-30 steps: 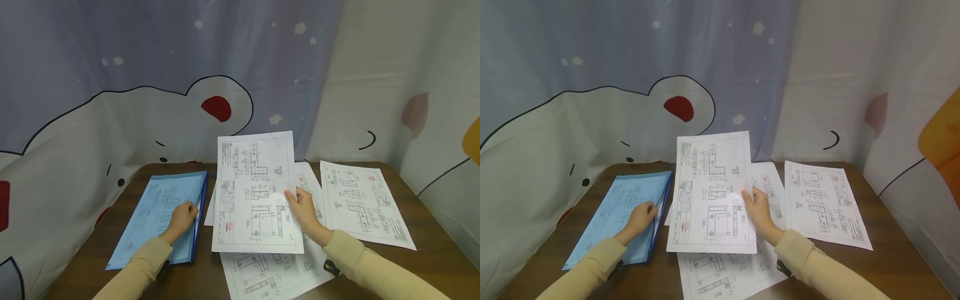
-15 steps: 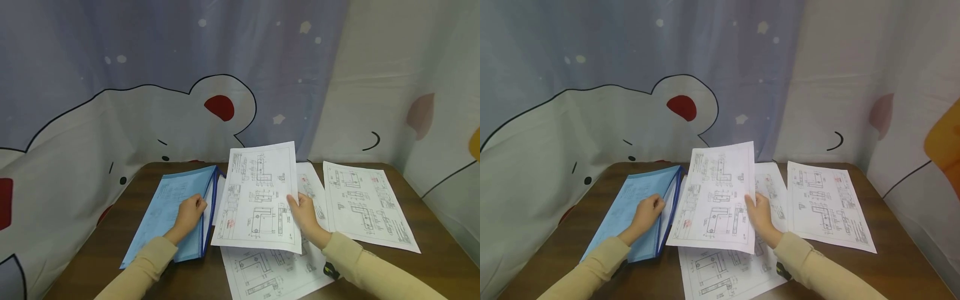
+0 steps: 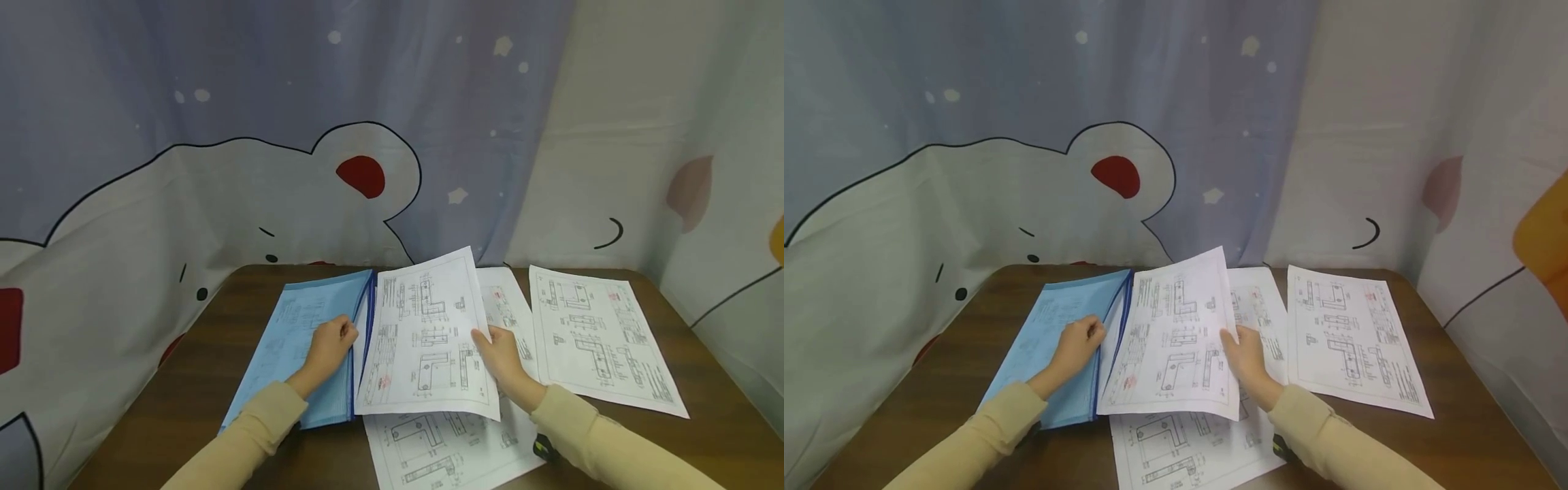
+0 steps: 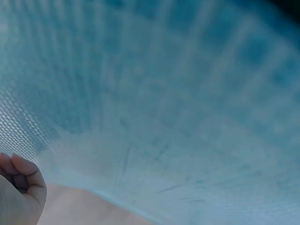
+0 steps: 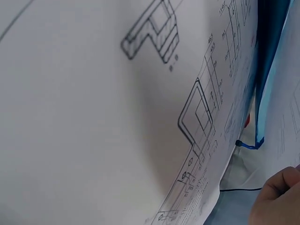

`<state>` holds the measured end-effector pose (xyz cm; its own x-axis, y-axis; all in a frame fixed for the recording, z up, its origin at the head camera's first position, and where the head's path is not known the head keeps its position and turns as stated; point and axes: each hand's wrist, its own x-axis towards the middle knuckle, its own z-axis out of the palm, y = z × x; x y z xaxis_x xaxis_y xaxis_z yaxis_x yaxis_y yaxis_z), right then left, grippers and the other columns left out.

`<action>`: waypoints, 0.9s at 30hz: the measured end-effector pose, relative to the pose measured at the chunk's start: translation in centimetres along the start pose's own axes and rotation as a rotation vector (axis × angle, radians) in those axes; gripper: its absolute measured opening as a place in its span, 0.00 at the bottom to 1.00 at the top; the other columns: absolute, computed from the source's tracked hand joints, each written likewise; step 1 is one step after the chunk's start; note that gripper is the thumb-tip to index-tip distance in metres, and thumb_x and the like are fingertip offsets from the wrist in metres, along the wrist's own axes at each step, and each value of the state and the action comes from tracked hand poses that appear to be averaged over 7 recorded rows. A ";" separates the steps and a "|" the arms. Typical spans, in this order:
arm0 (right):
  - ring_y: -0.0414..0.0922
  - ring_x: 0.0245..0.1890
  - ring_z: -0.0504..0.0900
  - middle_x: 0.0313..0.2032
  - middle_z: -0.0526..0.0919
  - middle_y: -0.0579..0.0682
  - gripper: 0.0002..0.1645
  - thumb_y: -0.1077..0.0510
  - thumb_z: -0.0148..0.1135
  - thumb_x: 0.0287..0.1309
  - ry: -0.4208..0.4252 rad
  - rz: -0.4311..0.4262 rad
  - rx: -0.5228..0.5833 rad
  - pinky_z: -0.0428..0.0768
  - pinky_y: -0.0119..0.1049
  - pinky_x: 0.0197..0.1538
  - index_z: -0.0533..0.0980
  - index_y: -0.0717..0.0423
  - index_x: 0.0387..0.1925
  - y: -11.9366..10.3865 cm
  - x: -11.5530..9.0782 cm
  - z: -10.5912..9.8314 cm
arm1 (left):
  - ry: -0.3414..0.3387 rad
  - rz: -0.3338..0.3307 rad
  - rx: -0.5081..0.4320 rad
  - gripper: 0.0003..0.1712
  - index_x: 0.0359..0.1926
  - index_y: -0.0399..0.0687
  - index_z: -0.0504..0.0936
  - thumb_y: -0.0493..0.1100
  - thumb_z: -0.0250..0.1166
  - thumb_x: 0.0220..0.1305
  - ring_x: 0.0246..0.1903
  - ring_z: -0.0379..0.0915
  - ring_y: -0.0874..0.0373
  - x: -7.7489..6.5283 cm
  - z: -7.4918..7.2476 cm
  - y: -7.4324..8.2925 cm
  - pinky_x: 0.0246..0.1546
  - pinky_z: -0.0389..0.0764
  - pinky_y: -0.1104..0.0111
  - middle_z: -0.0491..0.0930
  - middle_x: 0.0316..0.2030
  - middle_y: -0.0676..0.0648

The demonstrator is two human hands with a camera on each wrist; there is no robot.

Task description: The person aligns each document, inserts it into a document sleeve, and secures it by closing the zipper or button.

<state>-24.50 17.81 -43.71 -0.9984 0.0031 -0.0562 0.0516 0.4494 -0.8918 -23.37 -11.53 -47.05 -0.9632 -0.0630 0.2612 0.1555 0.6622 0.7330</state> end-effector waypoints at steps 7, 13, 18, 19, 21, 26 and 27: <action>0.44 0.28 0.86 0.38 0.84 0.63 0.21 0.58 0.49 0.67 -0.028 0.040 0.011 0.83 0.32 0.30 0.72 0.71 0.51 0.7 0.1 -0.3 | -0.018 0.014 -0.016 0.13 0.18 0.46 0.65 0.34 0.53 0.58 0.15 0.54 0.64 -0.3 0.8 0.4 0.16 0.55 0.77 0.59 0.13 0.54; 0.44 0.29 0.86 0.38 0.84 0.63 0.22 0.57 0.48 0.67 -0.047 0.054 0.014 0.83 0.33 0.31 0.71 0.71 0.53 0.9 0.2 -0.4 | -0.037 0.014 -0.011 0.14 0.18 0.47 0.64 0.34 0.53 0.59 0.14 0.53 0.64 -0.4 1.3 0.6 0.16 0.54 0.77 0.58 0.13 0.54; 0.44 0.29 0.86 0.38 0.84 0.62 0.21 0.56 0.48 0.68 -0.055 0.059 0.014 0.83 0.33 0.32 0.72 0.70 0.53 1.1 0.3 -0.4 | -0.044 0.024 -0.007 0.15 0.18 0.47 0.63 0.34 0.53 0.59 0.14 0.52 0.64 -0.4 1.7 0.6 0.16 0.53 0.77 0.57 0.13 0.55; 0.44 0.29 0.86 0.38 0.84 0.62 0.21 0.56 0.48 0.68 -0.056 0.062 0.017 0.83 0.33 0.32 0.72 0.70 0.53 1.1 0.3 -0.4 | -0.045 0.027 -0.006 0.15 0.17 0.47 0.63 0.34 0.53 0.59 0.14 0.52 0.65 -0.4 1.7 0.6 0.15 0.53 0.77 0.57 0.13 0.55; 0.43 0.29 0.86 0.39 0.84 0.61 0.21 0.56 0.48 0.68 -0.059 0.064 0.020 0.83 0.33 0.32 0.72 0.69 0.53 1.1 0.3 -0.3 | -0.046 0.032 -0.006 0.15 0.18 0.47 0.62 0.34 0.53 0.60 0.14 0.51 0.65 -0.4 1.8 0.7 0.15 0.53 0.77 0.57 0.13 0.55; 0.42 0.28 0.85 0.39 0.84 0.60 0.21 0.55 0.48 0.68 -0.067 0.064 0.016 0.83 0.33 0.32 0.72 0.68 0.53 1.2 0.4 -0.2 | -0.049 0.050 -0.005 0.16 0.17 0.48 0.60 0.34 0.52 0.60 0.14 0.50 0.65 -0.5 1.9 1.1 0.16 0.52 0.77 0.55 0.13 0.55; 0.41 0.28 0.85 0.39 0.84 0.60 0.21 0.55 0.48 0.68 -0.066 0.061 0.013 0.83 0.33 0.32 0.72 0.68 0.53 1.3 0.5 -0.2 | -0.052 0.053 -0.004 0.17 0.17 0.48 0.60 0.34 0.52 0.60 0.14 0.50 0.65 -0.5 2.0 1.3 0.16 0.52 0.77 0.55 0.13 0.54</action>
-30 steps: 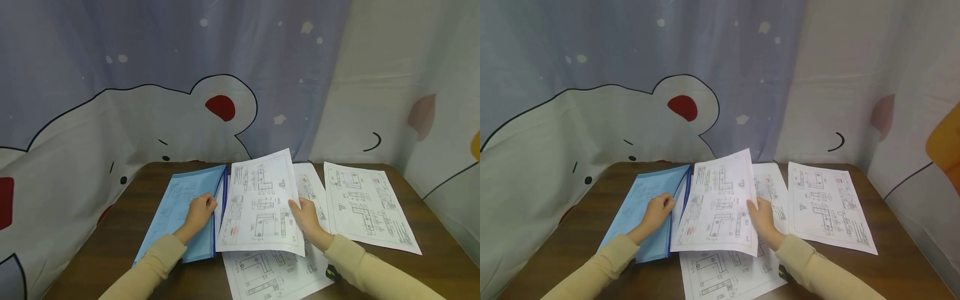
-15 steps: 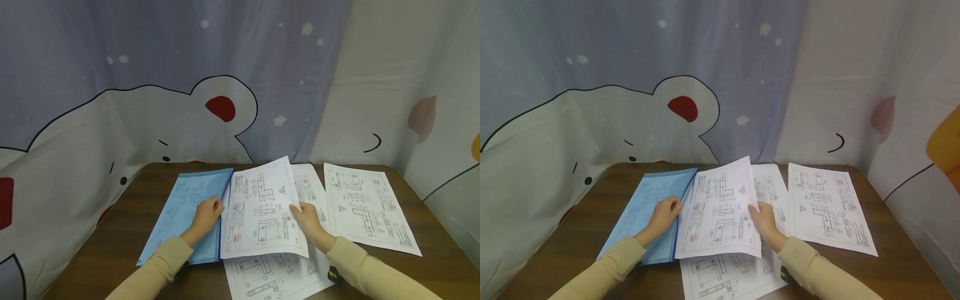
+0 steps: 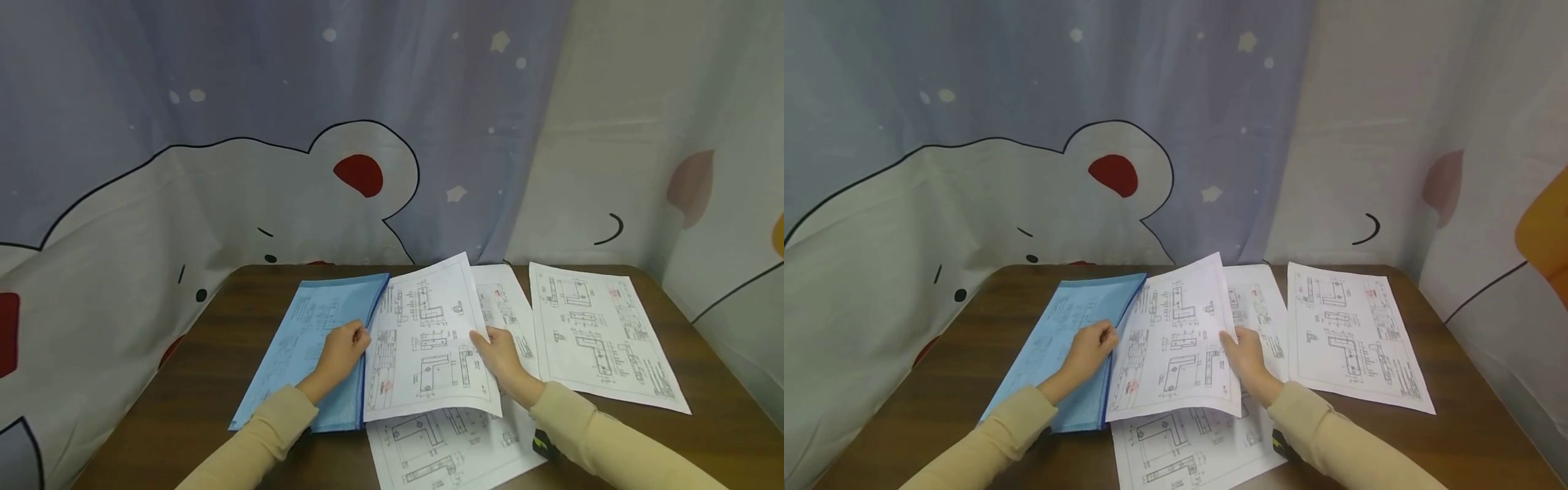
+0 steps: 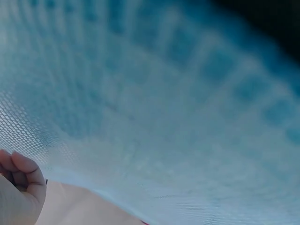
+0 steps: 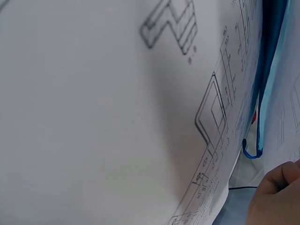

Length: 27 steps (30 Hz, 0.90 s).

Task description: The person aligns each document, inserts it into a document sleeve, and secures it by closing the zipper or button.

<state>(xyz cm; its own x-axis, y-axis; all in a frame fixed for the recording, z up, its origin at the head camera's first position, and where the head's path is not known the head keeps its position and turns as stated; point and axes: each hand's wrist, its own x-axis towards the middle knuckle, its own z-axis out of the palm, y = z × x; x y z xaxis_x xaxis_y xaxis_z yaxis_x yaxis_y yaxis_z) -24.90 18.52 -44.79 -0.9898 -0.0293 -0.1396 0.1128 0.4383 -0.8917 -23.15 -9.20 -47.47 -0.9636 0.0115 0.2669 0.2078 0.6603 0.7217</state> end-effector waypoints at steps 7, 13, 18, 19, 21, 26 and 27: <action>0.43 0.28 0.85 0.39 0.83 0.62 0.21 0.56 0.48 0.68 0.008 -0.009 0.004 0.83 0.33 0.32 0.72 0.69 0.52 -0.5 0.3 0.7 | 0.007 0.013 -0.008 0.17 0.17 0.48 0.59 0.34 0.52 0.60 0.16 0.49 0.64 0.2 -0.2 0.7 0.18 0.53 0.76 0.55 0.14 0.54; 0.44 0.27 0.85 0.37 0.84 0.62 0.21 0.56 0.49 0.68 -0.004 -0.002 0.003 0.83 0.34 0.31 0.72 0.69 0.51 -0.6 0.2 1.4 | -0.007 0.016 -0.012 0.17 0.17 0.49 0.59 0.34 0.52 0.59 0.15 0.51 0.64 0.4 0.0 1.6 0.18 0.53 0.77 0.55 0.14 0.54; 0.44 0.27 0.85 0.36 0.84 0.61 0.20 0.56 0.49 0.67 -0.013 -0.006 0.010 0.83 0.34 0.31 0.73 0.68 0.51 -0.7 0.2 2.0 | -0.019 0.022 -0.014 0.16 0.17 0.48 0.60 0.34 0.52 0.60 0.15 0.52 0.64 0.5 0.3 2.3 0.17 0.54 0.76 0.55 0.14 0.54; 0.44 0.27 0.85 0.36 0.84 0.61 0.20 0.55 0.49 0.68 -0.017 -0.005 0.014 0.83 0.34 0.31 0.73 0.68 0.52 -0.8 0.2 2.2 | -0.019 0.022 -0.017 0.16 0.17 0.48 0.60 0.34 0.52 0.60 0.15 0.52 0.64 0.6 0.4 2.4 0.17 0.54 0.76 0.55 0.14 0.54; 0.44 0.27 0.85 0.37 0.84 0.61 0.21 0.55 0.48 0.68 -0.021 -0.004 0.017 0.83 0.34 0.31 0.72 0.67 0.53 -0.9 0.2 2.4 | -0.017 0.023 -0.025 0.16 0.17 0.48 0.60 0.34 0.52 0.60 0.15 0.52 0.65 0.7 0.7 2.6 0.17 0.54 0.77 0.56 0.14 0.54; 0.42 0.27 0.85 0.36 0.84 0.60 0.22 0.54 0.48 0.68 -0.018 0.013 0.009 0.82 0.34 0.31 0.72 0.66 0.54 -1.2 0.2 2.8 | -0.012 0.046 -0.039 0.17 0.17 0.49 0.59 0.34 0.52 0.59 0.15 0.51 0.65 0.9 1.1 3.1 0.17 0.53 0.77 0.55 0.13 0.54; 0.42 0.26 0.85 0.36 0.84 0.60 0.21 0.54 0.48 0.68 -0.017 0.016 0.005 0.82 0.34 0.30 0.72 0.66 0.53 -1.2 0.2 2.9 | -0.013 0.049 -0.040 0.17 0.17 0.49 0.59 0.34 0.52 0.59 0.15 0.51 0.65 0.9 1.1 3.2 0.17 0.53 0.77 0.55 0.13 0.54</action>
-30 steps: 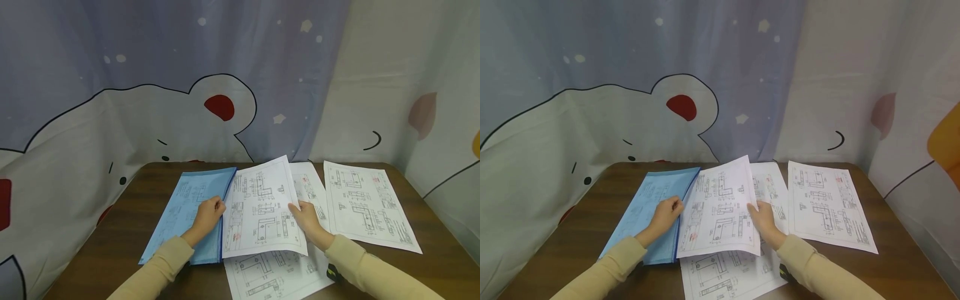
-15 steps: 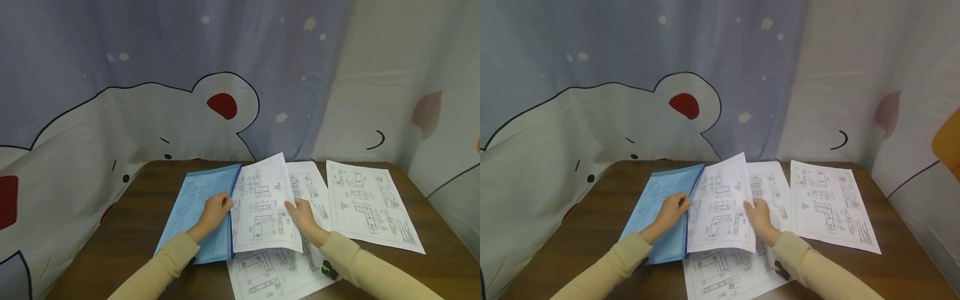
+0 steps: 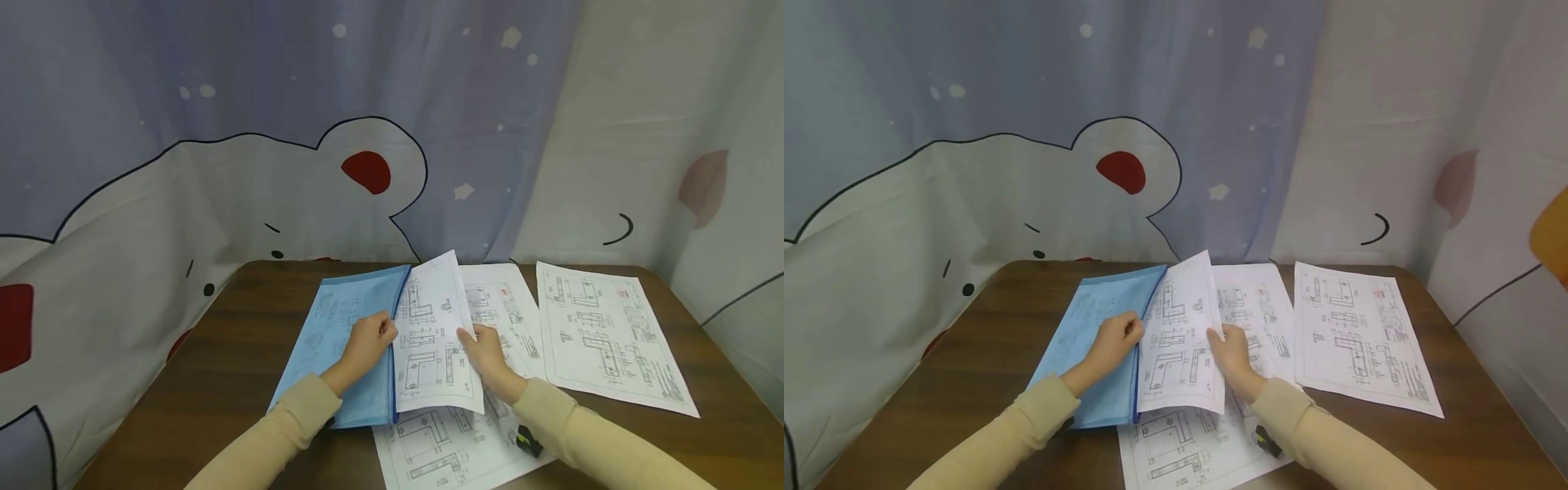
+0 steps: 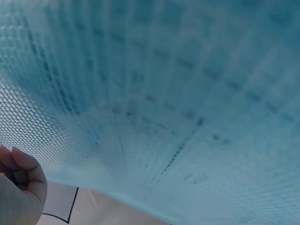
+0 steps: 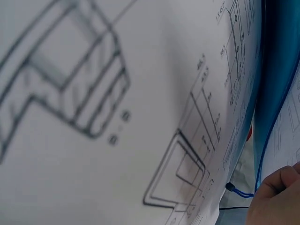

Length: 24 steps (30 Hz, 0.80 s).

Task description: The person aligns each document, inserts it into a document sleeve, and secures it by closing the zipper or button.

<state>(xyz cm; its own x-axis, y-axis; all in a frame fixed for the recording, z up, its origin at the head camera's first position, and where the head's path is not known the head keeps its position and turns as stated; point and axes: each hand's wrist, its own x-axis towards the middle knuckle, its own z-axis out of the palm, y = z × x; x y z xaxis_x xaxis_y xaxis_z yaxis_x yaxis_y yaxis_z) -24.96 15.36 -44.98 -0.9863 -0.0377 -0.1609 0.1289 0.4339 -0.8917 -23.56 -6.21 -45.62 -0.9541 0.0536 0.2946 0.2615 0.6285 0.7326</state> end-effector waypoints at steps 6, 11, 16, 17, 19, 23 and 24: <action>0.42 0.25 0.84 0.35 0.84 0.60 0.21 0.54 0.49 0.67 0.005 -0.004 0.008 0.82 0.35 0.29 0.73 0.67 0.52 0.1 0.2 0.5 | -0.003 -0.005 0.003 0.16 0.17 0.50 0.59 0.34 0.52 0.58 0.15 0.50 0.65 0.3 0.3 0.7 0.17 0.53 0.77 0.56 0.13 0.55; 0.43 0.27 0.85 0.36 0.84 0.60 0.21 0.54 0.48 0.68 0.000 -0.010 0.008 0.83 0.35 0.30 0.72 0.66 0.53 0.1 0.3 1.0 | -0.006 0.008 0.004 0.16 0.17 0.49 0.59 0.34 0.52 0.58 0.15 0.50 0.65 0.5 0.4 1.3 0.17 0.52 0.77 0.56 0.13 0.55; 0.46 0.27 0.86 0.36 0.84 0.61 0.21 0.55 0.48 0.68 -0.014 -0.037 0.010 0.83 0.35 0.30 0.72 0.68 0.52 0.0 0.1 1.7 | -0.014 0.012 -0.009 0.16 0.17 0.49 0.59 0.34 0.52 0.57 0.15 0.50 0.65 0.7 0.8 1.9 0.17 0.52 0.77 0.55 0.13 0.55; 0.46 0.27 0.86 0.35 0.84 0.61 0.21 0.55 0.49 0.67 -0.016 -0.045 0.006 0.83 0.35 0.29 0.72 0.68 0.52 0.0 0.1 1.8 | -0.017 0.014 -0.011 0.16 0.17 0.49 0.59 0.34 0.52 0.57 0.15 0.50 0.65 0.7 0.8 2.0 0.17 0.52 0.77 0.56 0.14 0.55; 0.47 0.27 0.86 0.35 0.84 0.61 0.20 0.56 0.49 0.67 -0.020 -0.057 0.004 0.83 0.36 0.29 0.72 0.69 0.52 -0.1 0.0 2.2 | -0.026 0.020 -0.019 0.15 0.17 0.50 0.60 0.34 0.52 0.57 0.15 0.51 0.66 0.8 1.0 2.3 0.17 0.53 0.77 0.56 0.14 0.55; 0.46 0.26 0.85 0.34 0.84 0.60 0.20 0.56 0.49 0.67 -0.013 -0.061 0.004 0.82 0.35 0.28 0.73 0.67 0.51 -0.4 0.0 2.7 | -0.038 0.049 -0.029 0.14 0.17 0.49 0.60 0.34 0.51 0.57 0.15 0.51 0.66 0.9 1.3 2.8 0.17 0.53 0.78 0.56 0.14 0.55; 0.46 0.25 0.85 0.34 0.84 0.60 0.19 0.56 0.49 0.67 -0.012 -0.061 0.004 0.82 0.35 0.28 0.73 0.67 0.50 -0.4 0.0 2.8 | -0.040 0.053 -0.034 0.14 0.17 0.49 0.60 0.34 0.51 0.57 0.15 0.50 0.66 0.9 1.4 2.9 0.17 0.53 0.78 0.56 0.14 0.55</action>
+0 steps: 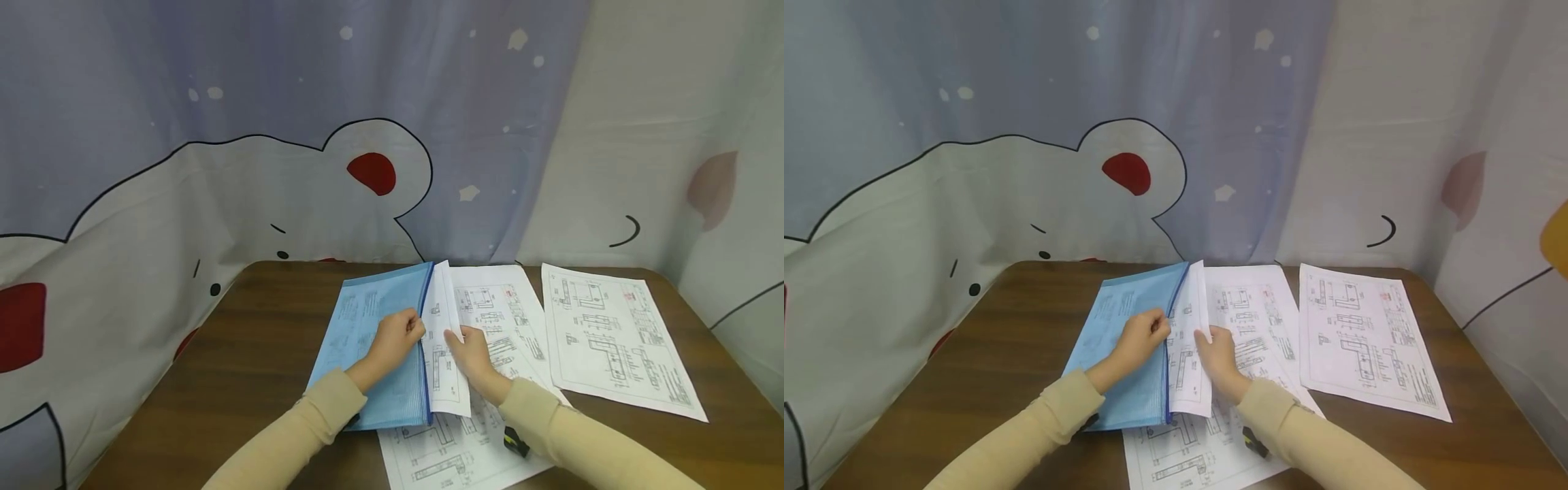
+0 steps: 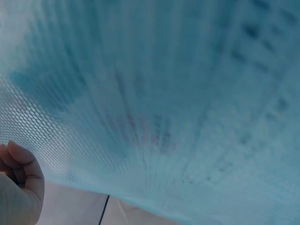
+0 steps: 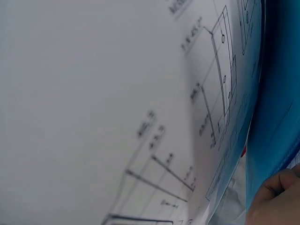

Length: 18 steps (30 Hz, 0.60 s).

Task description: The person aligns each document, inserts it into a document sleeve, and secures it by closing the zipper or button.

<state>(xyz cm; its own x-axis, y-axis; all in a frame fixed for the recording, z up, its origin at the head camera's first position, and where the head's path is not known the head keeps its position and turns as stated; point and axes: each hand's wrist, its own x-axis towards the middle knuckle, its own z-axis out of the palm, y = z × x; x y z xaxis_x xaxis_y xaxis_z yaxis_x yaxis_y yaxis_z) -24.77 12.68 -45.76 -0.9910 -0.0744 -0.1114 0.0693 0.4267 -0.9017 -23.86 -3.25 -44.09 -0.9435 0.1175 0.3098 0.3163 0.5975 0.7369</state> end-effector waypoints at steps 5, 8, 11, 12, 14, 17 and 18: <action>0.43 0.24 0.84 0.32 0.84 0.59 0.19 0.55 0.49 0.67 0.008 0.013 -0.016 0.81 0.36 0.27 0.74 0.67 0.48 0.0 0.0 0.1 | -0.009 -0.013 -0.017 0.15 0.17 0.49 0.60 0.34 0.51 0.58 0.14 0.50 0.66 0.0 0.3 0.1 0.16 0.53 0.78 0.56 0.13 0.55; 0.42 0.23 0.83 0.31 0.84 0.57 0.22 0.51 0.49 0.67 0.001 0.042 0.001 0.81 0.34 0.27 0.74 0.68 0.48 0.1 -0.1 -0.2 | -0.013 -0.033 -0.012 0.15 0.18 0.49 0.60 0.35 0.51 0.59 0.14 0.51 0.66 0.0 0.3 0.2 0.16 0.53 0.78 0.56 0.14 0.54; 0.38 0.18 0.77 0.22 0.81 0.51 0.24 0.49 0.49 0.67 -0.013 0.075 0.025 0.76 0.29 0.23 0.73 0.68 0.46 0.1 -0.2 -0.8 | -0.006 -0.043 -0.002 0.15 0.18 0.49 0.60 0.35 0.51 0.60 0.14 0.51 0.66 0.1 0.0 -0.1 0.16 0.53 0.78 0.56 0.14 0.54; 0.36 0.16 0.74 0.20 0.78 0.48 0.23 0.49 0.49 0.68 -0.026 0.088 0.033 0.74 0.28 0.21 0.73 0.69 0.45 0.1 -0.2 -1.1 | -0.001 -0.048 0.001 0.15 0.18 0.49 0.60 0.35 0.50 0.60 0.14 0.51 0.66 0.1 -0.1 -0.2 0.16 0.52 0.78 0.56 0.14 0.54; 0.34 0.13 0.68 0.15 0.72 0.44 0.21 0.52 0.50 0.67 -0.062 0.105 0.048 0.69 0.25 0.19 0.73 0.69 0.44 0.1 -0.2 -1.5 | 0.016 -0.057 0.009 0.15 0.18 0.49 0.60 0.35 0.51 0.60 0.14 0.50 0.66 0.1 -0.3 -0.5 0.16 0.52 0.77 0.56 0.14 0.54; 0.34 0.12 0.64 0.13 0.68 0.43 0.15 0.59 0.51 0.65 -0.120 0.116 0.061 0.65 0.24 0.18 0.72 0.71 0.43 0.1 -0.3 -2.0 | 0.042 -0.065 0.009 0.15 0.18 0.48 0.60 0.34 0.51 0.60 0.14 0.50 0.65 0.3 -0.4 -0.9 0.16 0.53 0.77 0.56 0.14 0.54; 0.34 0.12 0.64 0.14 0.69 0.43 0.14 0.61 0.51 0.64 -0.133 0.115 0.068 0.65 0.24 0.18 0.72 0.72 0.42 0.2 -0.3 -2.0 | 0.049 -0.066 0.008 0.15 0.18 0.48 0.60 0.34 0.51 0.59 0.14 0.50 0.65 0.3 -0.4 -1.0 0.16 0.53 0.77 0.56 0.14 0.54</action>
<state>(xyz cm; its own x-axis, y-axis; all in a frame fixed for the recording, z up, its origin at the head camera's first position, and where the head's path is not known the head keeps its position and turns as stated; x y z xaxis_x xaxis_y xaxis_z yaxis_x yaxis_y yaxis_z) -24.65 14.61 -45.01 -0.9525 -0.1487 -0.2658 0.1936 0.3781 -0.9053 -24.43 -4.13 -44.51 -0.9565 0.0388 0.2893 0.2521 0.6094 0.7517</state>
